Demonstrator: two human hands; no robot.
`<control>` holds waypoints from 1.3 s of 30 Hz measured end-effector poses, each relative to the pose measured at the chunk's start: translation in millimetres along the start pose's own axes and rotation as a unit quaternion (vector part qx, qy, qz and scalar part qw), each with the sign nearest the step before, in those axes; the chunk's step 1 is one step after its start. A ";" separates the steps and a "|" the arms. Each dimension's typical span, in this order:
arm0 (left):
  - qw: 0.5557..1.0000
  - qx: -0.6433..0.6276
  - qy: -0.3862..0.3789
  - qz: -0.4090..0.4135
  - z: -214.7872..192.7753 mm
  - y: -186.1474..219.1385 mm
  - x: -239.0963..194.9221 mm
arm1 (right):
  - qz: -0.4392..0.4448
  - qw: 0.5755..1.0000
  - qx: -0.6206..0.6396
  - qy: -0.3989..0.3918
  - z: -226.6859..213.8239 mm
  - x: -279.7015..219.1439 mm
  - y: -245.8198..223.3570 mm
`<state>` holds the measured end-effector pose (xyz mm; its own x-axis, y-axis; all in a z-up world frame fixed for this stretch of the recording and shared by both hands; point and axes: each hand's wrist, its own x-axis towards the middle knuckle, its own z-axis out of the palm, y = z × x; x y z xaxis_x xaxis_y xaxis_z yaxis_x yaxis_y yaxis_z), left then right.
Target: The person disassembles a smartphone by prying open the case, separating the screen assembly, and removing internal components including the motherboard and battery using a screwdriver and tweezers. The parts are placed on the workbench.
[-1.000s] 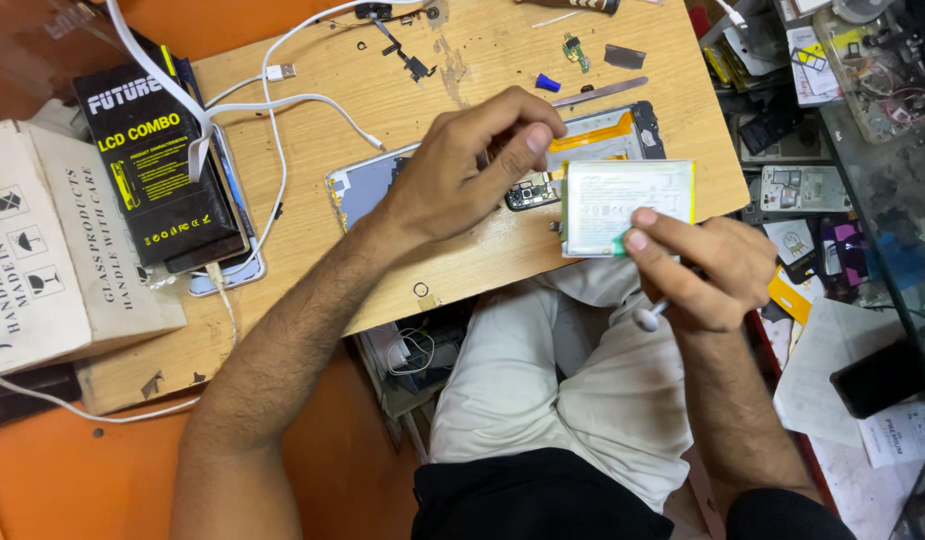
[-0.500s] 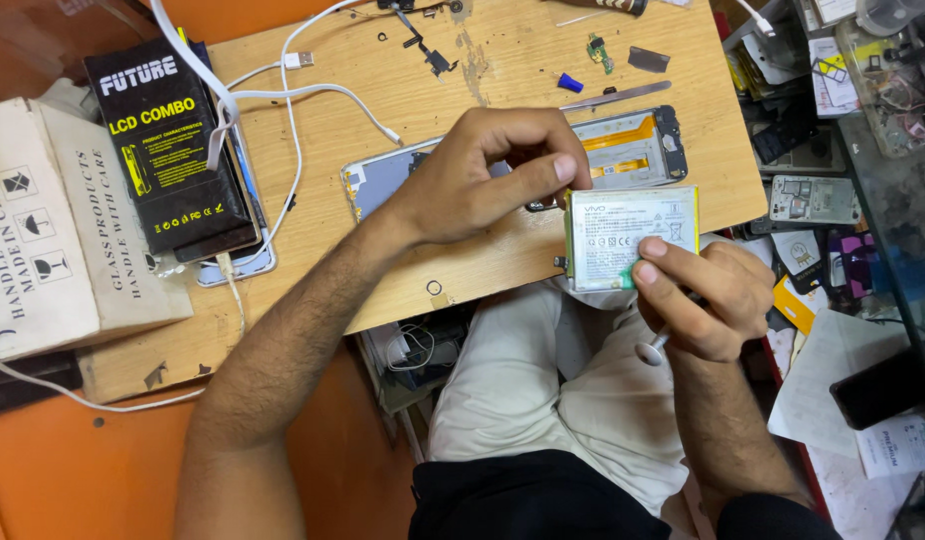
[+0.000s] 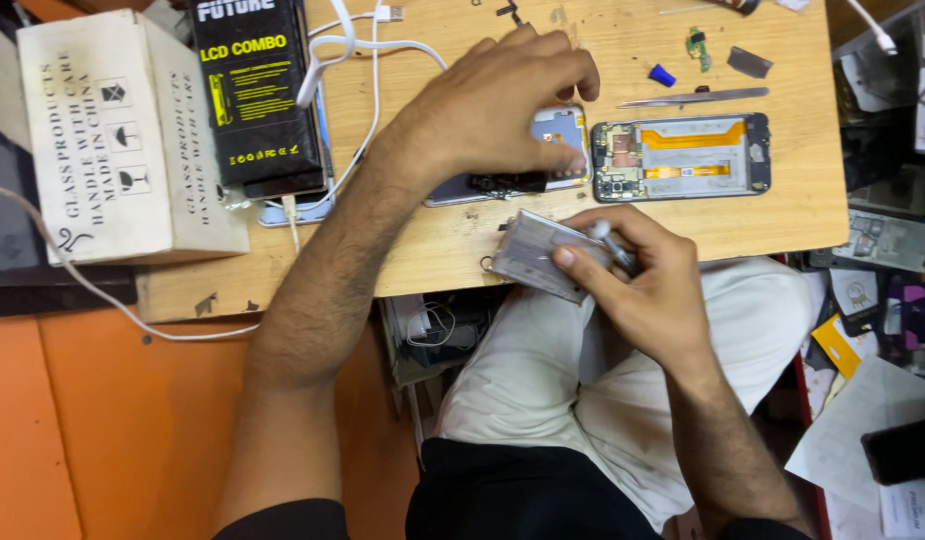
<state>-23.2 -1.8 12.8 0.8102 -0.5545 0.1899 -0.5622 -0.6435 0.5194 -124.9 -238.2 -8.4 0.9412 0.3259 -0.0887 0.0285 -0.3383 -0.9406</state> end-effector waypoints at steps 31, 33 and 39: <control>0.995 0.063 -0.060 -0.048 -12.8 7.7 -7.5 | -0.237 0.925 -0.297 -0.016 73.3 8.8 -25.5; 0.995 0.051 -0.061 -0.059 -16.7 10.1 -7.3 | -0.234 0.925 -0.300 -0.017 82.1 14.1 -24.7; 0.992 0.053 -0.086 -0.081 -21.1 14.5 -3.9 | -0.272 0.926 -0.260 -0.008 65.0 12.9 -12.9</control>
<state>-31.0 2.1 37.1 0.8561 -0.5154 -0.0378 -0.4489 -0.7779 0.4398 -135.0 -172.3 -18.7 0.7351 0.5845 0.3436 0.6594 -0.4983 -0.5630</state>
